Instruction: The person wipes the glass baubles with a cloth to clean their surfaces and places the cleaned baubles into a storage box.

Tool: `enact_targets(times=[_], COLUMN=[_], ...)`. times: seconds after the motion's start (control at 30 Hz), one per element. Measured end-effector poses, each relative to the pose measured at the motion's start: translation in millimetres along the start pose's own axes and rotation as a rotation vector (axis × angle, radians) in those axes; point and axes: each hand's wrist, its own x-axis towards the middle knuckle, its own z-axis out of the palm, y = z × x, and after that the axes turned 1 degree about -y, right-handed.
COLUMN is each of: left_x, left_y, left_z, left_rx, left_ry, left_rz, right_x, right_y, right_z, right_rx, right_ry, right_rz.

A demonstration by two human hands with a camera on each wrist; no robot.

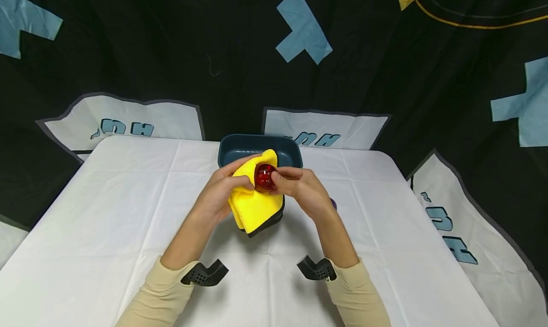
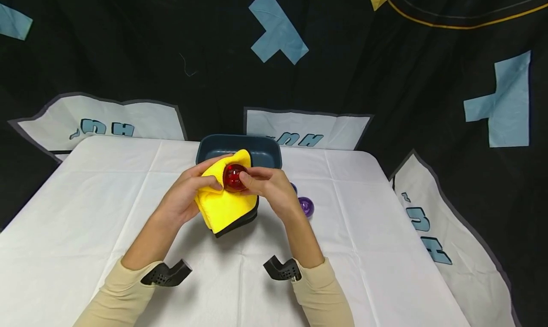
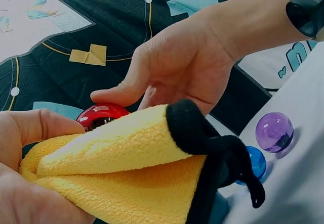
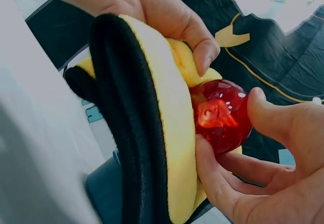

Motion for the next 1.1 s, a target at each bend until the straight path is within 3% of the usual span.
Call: enact_targets(times=[0.1, 0.33, 0.47, 0.87, 1.1], left_x=[0.2, 0.7, 0.1, 0.2, 0.8], left_y=[-0.5, -1.6, -0.8, -0.4, -0.9], left_z=[-0.5, -1.4, -1.9, -0.3, -1.7], left_rx=[0.009, -0.026, -0.036, -0.025, -0.043], left_ry=[0.003, -0.011, -0.004, 0.005, -0.002], left_rz=[0.007, 0.015, 0.019, 0.017, 0.027], right_x=[0.0, -3.0, -4.5, -0.8, -4.1], right_y=[0.0, -2.9, -4.9, -1.3, -4.4], right_z=[0.6, 4.7, 4.0, 2.7, 6.9], right_rx=[-0.002, -0.005, -0.002, -0.016, 0.021], right_ry=[-0.018, 0.066, 0.025, 0.005, 0.055], right_rz=[0.004, -0.068, -0.075, 0.005, -0.093])
